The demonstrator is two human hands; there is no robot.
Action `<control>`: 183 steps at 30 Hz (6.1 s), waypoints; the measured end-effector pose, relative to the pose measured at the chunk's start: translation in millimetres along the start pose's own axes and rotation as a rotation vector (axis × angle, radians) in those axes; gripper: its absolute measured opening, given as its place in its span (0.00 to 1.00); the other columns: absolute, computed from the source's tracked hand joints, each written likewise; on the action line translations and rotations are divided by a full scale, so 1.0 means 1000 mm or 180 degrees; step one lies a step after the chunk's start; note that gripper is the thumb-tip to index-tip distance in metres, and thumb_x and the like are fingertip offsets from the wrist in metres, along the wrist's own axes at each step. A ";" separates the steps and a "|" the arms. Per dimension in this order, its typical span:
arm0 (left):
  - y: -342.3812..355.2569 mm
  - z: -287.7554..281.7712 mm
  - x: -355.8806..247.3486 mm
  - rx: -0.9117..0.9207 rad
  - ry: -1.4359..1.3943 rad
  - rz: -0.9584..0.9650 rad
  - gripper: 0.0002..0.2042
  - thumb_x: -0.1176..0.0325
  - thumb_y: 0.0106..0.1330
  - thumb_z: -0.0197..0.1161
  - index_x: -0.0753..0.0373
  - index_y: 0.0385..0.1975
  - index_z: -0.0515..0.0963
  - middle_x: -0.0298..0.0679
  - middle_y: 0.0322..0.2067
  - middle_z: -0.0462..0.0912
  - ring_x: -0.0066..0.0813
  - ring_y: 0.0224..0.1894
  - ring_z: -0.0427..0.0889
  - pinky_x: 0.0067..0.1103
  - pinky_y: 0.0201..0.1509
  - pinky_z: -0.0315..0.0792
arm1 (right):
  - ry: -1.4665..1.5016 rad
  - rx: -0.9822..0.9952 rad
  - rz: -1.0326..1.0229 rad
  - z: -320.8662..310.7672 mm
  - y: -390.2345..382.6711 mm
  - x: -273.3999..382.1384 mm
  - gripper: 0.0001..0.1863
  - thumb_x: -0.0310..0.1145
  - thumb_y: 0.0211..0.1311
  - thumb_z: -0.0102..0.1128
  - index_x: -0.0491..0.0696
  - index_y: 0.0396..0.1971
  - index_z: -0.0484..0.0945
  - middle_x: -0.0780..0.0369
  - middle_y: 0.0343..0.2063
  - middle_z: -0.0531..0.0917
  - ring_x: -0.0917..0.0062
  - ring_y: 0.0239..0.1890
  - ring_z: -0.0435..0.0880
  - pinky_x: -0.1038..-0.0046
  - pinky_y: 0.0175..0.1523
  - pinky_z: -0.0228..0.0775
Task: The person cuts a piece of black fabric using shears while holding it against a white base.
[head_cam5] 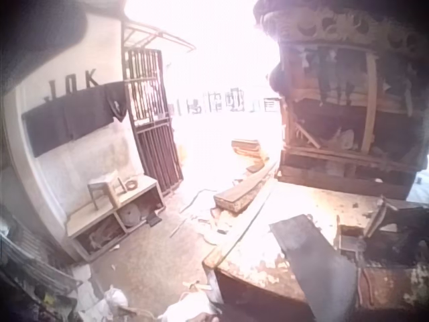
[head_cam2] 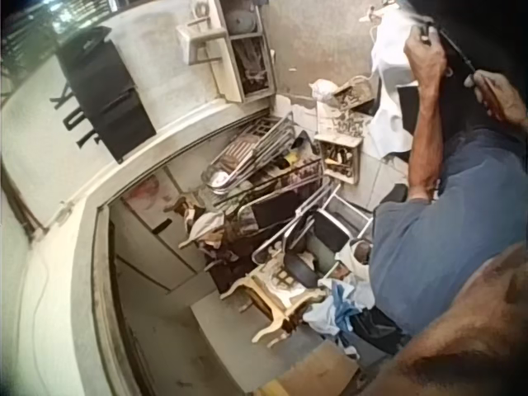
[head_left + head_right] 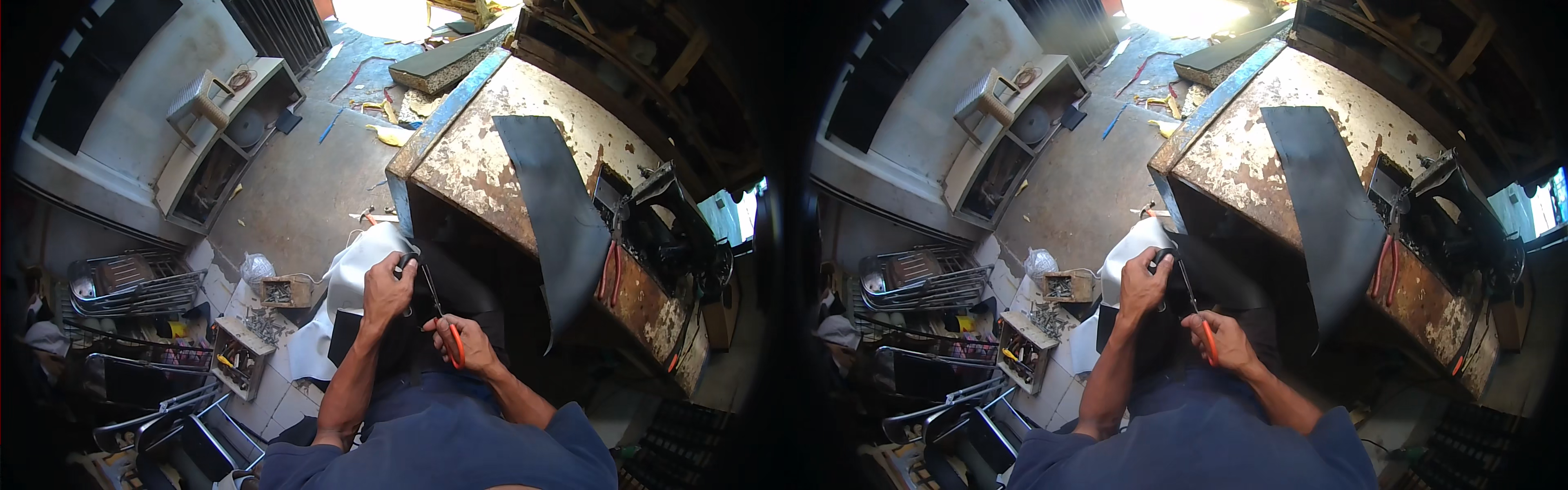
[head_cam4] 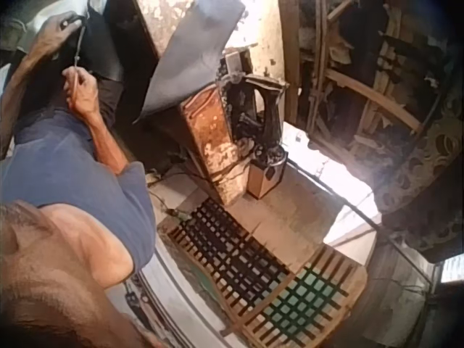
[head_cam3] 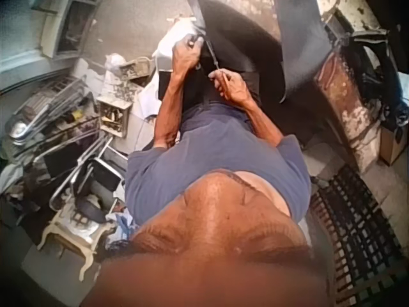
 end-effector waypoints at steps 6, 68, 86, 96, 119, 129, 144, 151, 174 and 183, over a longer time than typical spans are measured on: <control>-0.001 -0.006 -0.005 0.0040 -0.0041 -0.0123 0.13 0.63 0.68 0.64 0.68 0.37 0.82 0.54 0.23 0.82 0.45 0.25 0.82 0.34 0.34 0.73 | -0.0026 0.0041 -0.0090 -0.003 0.011 -0.002 0.27 0.56 0.75 0.54 0.43 0.47 0.82 0.67 0.23 0.78 0.86 0.21 0.76 0.82 0.27 0.70; 0.001 -0.033 0.008 0.0131 -0.1076 -0.0319 0.15 0.62 0.73 0.62 0.71 0.37 0.82 0.33 0.25 0.81 0.19 0.29 0.73 0.20 0.36 0.69 | -0.0908 -0.0132 -0.1018 -0.020 0.016 0.068 0.26 0.46 0.57 0.78 0.41 0.45 0.81 0.62 0.31 0.84 0.80 0.30 0.83 0.75 0.36 0.76; -0.001 -0.034 0.014 0.0028 -0.1156 -0.0260 0.15 0.61 0.74 0.61 0.71 0.34 0.81 0.29 0.22 0.76 0.16 0.27 0.69 0.20 0.32 0.65 | -0.0685 0.0504 -0.0300 -0.005 0.029 0.023 0.33 0.63 0.70 0.55 0.42 0.42 0.82 0.66 0.26 0.77 0.83 0.22 0.79 0.78 0.26 0.76; -0.011 -0.034 0.012 0.0227 -0.1072 -0.0401 0.15 0.61 0.74 0.62 0.70 0.35 0.82 0.28 0.26 0.78 0.15 0.31 0.71 0.19 0.38 0.67 | -0.0555 0.0266 -0.0598 0.009 0.045 0.036 0.33 0.66 0.69 0.53 0.45 0.35 0.80 0.69 0.18 0.74 0.86 0.16 0.75 0.81 0.21 0.69; -0.006 -0.043 0.025 -0.0038 -0.2795 -0.0706 0.12 0.62 0.80 0.52 0.65 0.39 0.75 0.47 0.42 0.87 0.27 0.39 0.85 0.24 0.48 0.79 | -0.2270 -0.1170 -0.2625 -0.021 0.038 0.097 0.27 0.50 0.54 0.77 0.40 0.39 0.80 0.58 0.25 0.76 0.68 0.26 0.76 0.66 0.34 0.70; -0.002 -0.038 0.022 0.0011 -0.2584 -0.0461 0.12 0.60 0.79 0.53 0.64 0.39 0.74 0.48 0.42 0.88 0.26 0.37 0.85 0.23 0.45 0.80 | -0.1594 0.0126 -0.0638 -0.002 0.019 0.051 0.33 0.63 0.67 0.58 0.41 0.34 0.81 0.61 0.23 0.78 0.75 0.28 0.77 0.68 0.36 0.70; -0.010 -0.037 0.025 -0.0181 -0.2073 -0.0258 0.12 0.62 0.79 0.55 0.64 0.35 0.77 0.29 0.29 0.77 0.16 0.32 0.71 0.17 0.39 0.67 | -0.1143 0.0341 -0.0343 0.011 0.028 0.052 0.34 0.66 0.73 0.46 0.46 0.32 0.79 0.70 0.21 0.73 0.87 0.22 0.73 0.80 0.27 0.68; -0.019 -0.039 0.019 -0.0246 -0.1837 -0.0109 0.12 0.63 0.79 0.56 0.65 0.34 0.76 0.26 0.25 0.69 0.15 0.31 0.63 0.17 0.35 0.60 | -0.0237 0.0120 -0.1189 0.018 0.027 0.068 0.34 0.69 0.69 0.50 0.48 0.30 0.76 0.72 0.16 0.69 0.89 0.17 0.69 0.85 0.21 0.57; -0.016 -0.063 0.022 -0.0266 -0.1612 0.0141 0.08 0.65 0.77 0.59 0.63 0.39 0.78 0.24 0.27 0.75 0.12 0.33 0.68 0.14 0.39 0.63 | -0.2618 0.0610 -0.1976 0.000 0.076 0.143 0.23 0.38 0.63 0.71 0.42 0.47 0.70 0.50 0.30 0.84 0.53 0.33 0.84 0.60 0.40 0.73; -0.005 -0.050 -0.008 0.0707 -0.0813 0.0766 0.15 0.66 0.65 0.69 0.63 0.50 0.82 0.41 0.42 0.85 0.29 0.43 0.83 0.24 0.49 0.74 | -0.1188 -0.0021 -0.2007 -0.026 0.073 0.111 0.15 0.34 0.63 0.73 0.50 0.33 0.72 0.74 0.25 0.69 0.91 0.29 0.64 0.83 0.34 0.60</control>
Point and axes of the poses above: each hand's wrist, its own y-axis towards the middle knuckle, its own z-axis out of the palm, x = y × z, the point moved 2 cm from there along y, towards the middle knuckle
